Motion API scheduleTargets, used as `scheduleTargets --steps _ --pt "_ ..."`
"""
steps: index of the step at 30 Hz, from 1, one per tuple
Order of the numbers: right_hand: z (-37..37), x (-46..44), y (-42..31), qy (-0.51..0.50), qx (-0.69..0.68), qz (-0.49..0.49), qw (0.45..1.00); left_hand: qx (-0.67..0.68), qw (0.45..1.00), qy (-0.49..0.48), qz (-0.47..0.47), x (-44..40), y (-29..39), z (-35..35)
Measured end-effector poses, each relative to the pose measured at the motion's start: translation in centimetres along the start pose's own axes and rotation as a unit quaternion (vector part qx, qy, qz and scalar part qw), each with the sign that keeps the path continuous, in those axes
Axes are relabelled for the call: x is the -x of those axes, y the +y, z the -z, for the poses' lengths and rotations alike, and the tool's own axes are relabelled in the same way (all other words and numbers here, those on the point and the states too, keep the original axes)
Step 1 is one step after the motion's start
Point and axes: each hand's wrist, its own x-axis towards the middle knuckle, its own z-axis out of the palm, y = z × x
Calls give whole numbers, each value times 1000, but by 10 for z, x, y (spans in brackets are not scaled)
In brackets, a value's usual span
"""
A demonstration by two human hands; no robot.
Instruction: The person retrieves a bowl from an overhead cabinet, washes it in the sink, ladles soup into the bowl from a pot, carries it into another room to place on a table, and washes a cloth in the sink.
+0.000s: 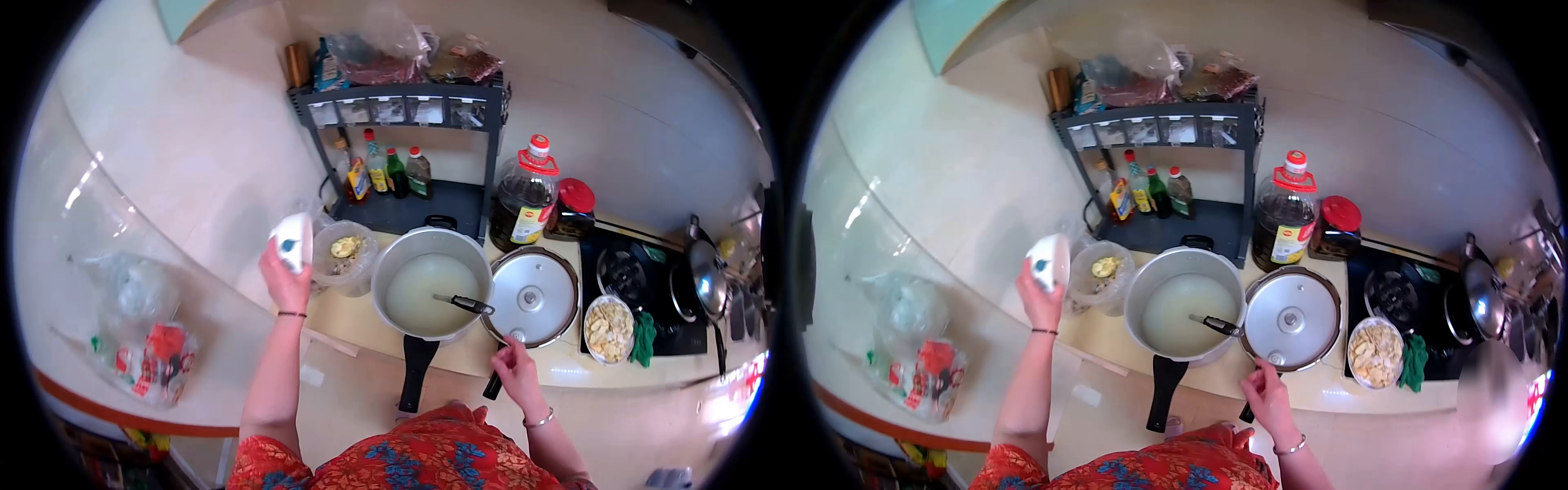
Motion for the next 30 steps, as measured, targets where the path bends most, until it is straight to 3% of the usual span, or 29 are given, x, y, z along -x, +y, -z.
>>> scheduleTargets --steps 1,2,3,4,5,7,9,10,15,18,22,24,25,27,30 --pt "-5 -7 -7 45 -29 -12 998 84 994 61 36 8 -18 -9" --pt "-10 -14 -17 53 -18 -21 998 249 946 32 206 15 -13 1" --pt "-15 -25 -27 75 -23 -41 996 395 842 1 368 20 -5 20" --pt "-19 -33 -34 95 -31 -59 993 440 784 0 438 26 -8 35" --pt "-24 -40 -39 99 -24 -62 993 478 720 0 504 37 -15 45" --pt "-32 -51 -43 90 -6 -78 993 607 597 -53 521 73 -68 46" --pt "-39 -60 -40 86 -2 -63 994 610 512 -37 604 102 -91 59" --pt "-41 -64 -39 80 -11 -80 994 613 508 -37 604 115 -98 66" --pt "-60 -83 -78 88 -103 -126 983 514 605 -65 605 153 -100 103" --pt "-75 -97 -80 40 -2 -130 991 520 597 -79 605 168 -105 110" --pt "-74 -97 -93 -10 -31 -123 992 515 597 -96 608 175 -93 115" --pt "-64 -86 -98 -2 84 57 995 513 598 -99 608 177 -89 116" --pt "-58 -82 -99 -4 86 57 995 511 599 -101 608 179 -86 117" --pt "-44 -73 -101 -11 160 200 967 514 606 -108 598 179 -79 120" --pt "-32 -65 -101 -34 246 251 936 520 612 -119 584 178 -73 119"
